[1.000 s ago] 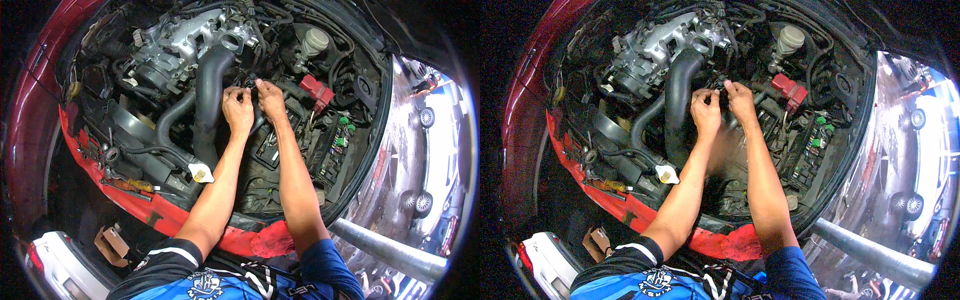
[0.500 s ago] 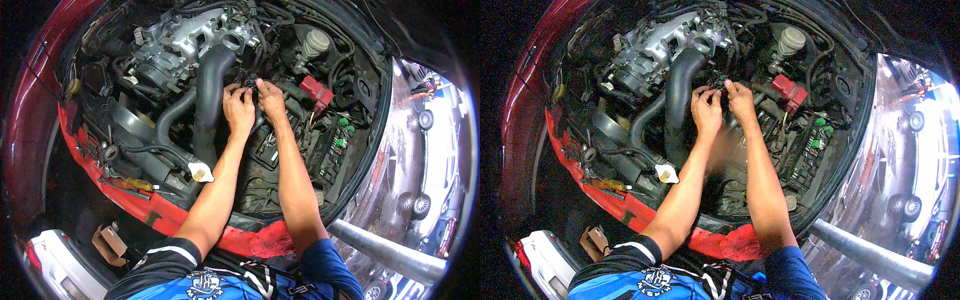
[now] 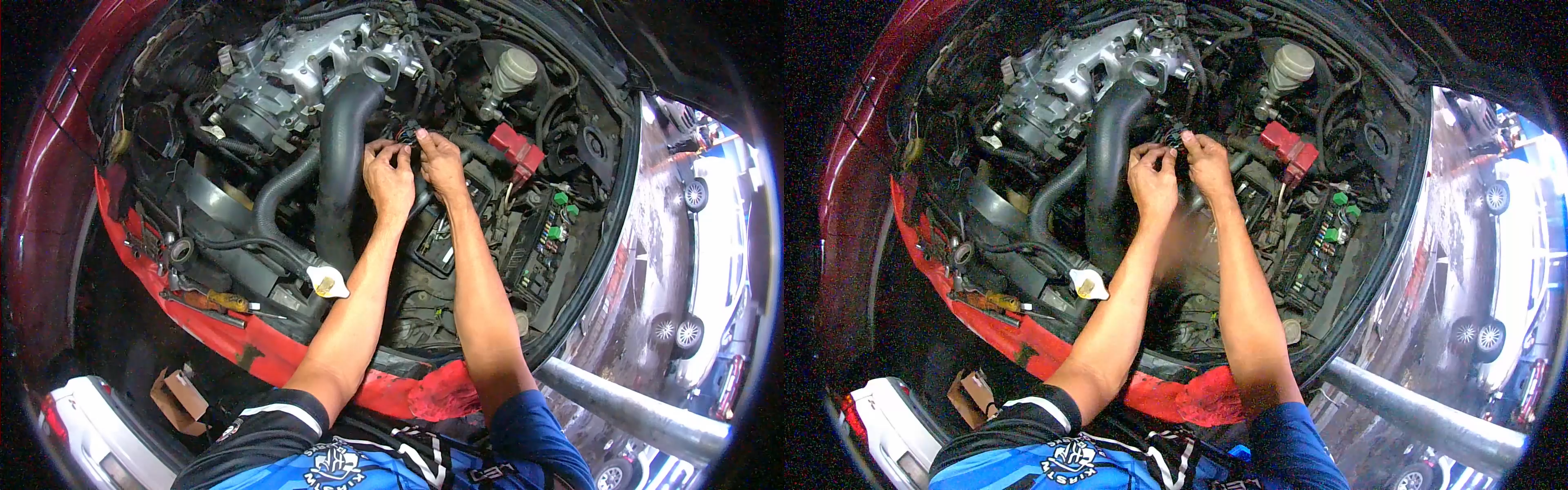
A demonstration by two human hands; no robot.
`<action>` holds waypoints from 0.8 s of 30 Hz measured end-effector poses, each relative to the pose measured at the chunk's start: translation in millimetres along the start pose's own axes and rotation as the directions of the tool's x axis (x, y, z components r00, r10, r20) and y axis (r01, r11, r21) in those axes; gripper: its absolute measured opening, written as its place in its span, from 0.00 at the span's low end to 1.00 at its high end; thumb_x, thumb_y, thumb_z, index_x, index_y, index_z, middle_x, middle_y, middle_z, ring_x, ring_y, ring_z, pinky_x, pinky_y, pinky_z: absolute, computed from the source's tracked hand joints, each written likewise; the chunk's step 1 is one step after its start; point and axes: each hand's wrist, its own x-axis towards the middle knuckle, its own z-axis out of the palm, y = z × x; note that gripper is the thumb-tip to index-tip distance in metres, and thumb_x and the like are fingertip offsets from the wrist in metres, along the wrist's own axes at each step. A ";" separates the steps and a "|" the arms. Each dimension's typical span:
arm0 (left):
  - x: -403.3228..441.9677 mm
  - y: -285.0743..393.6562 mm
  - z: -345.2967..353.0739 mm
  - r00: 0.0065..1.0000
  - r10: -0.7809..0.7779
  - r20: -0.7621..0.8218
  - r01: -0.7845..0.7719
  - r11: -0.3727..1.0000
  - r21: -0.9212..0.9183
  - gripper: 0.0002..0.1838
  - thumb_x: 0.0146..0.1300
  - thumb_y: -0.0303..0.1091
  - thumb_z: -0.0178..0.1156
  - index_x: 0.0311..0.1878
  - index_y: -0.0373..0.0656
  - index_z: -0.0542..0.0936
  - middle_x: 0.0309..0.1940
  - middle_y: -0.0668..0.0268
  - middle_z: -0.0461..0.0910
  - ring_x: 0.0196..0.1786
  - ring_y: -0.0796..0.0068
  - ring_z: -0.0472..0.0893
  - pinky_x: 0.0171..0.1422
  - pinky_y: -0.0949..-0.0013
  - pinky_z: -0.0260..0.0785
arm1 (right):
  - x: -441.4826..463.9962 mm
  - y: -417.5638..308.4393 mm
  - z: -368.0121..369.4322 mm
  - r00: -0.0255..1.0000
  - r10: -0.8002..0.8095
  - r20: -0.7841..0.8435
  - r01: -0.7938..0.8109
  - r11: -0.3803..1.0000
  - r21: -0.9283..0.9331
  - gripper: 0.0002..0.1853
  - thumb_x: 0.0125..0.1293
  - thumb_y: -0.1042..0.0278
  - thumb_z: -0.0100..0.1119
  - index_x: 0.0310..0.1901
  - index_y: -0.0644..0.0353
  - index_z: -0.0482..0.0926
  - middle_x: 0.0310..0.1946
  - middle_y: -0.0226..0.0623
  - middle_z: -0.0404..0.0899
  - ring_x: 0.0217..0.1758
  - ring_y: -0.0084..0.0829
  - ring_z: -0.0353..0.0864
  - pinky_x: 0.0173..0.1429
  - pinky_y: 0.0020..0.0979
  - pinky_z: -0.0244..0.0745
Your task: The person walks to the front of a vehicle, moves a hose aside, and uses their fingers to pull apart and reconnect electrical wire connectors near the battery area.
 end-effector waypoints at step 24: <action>0.5 3.2 -0.7 0.691 -0.574 0.439 0.696 0.365 -0.618 0.10 0.68 0.36 0.64 0.41 0.37 0.81 0.33 0.65 0.82 0.31 0.79 0.78 0.32 0.76 0.77 | 3.5 4.7 -1.5 1.000 -0.010 -0.018 0.009 0.997 -0.078 0.20 0.71 0.50 0.59 0.34 0.62 0.79 0.19 0.23 0.67 0.20 0.17 0.61 0.23 0.24 0.57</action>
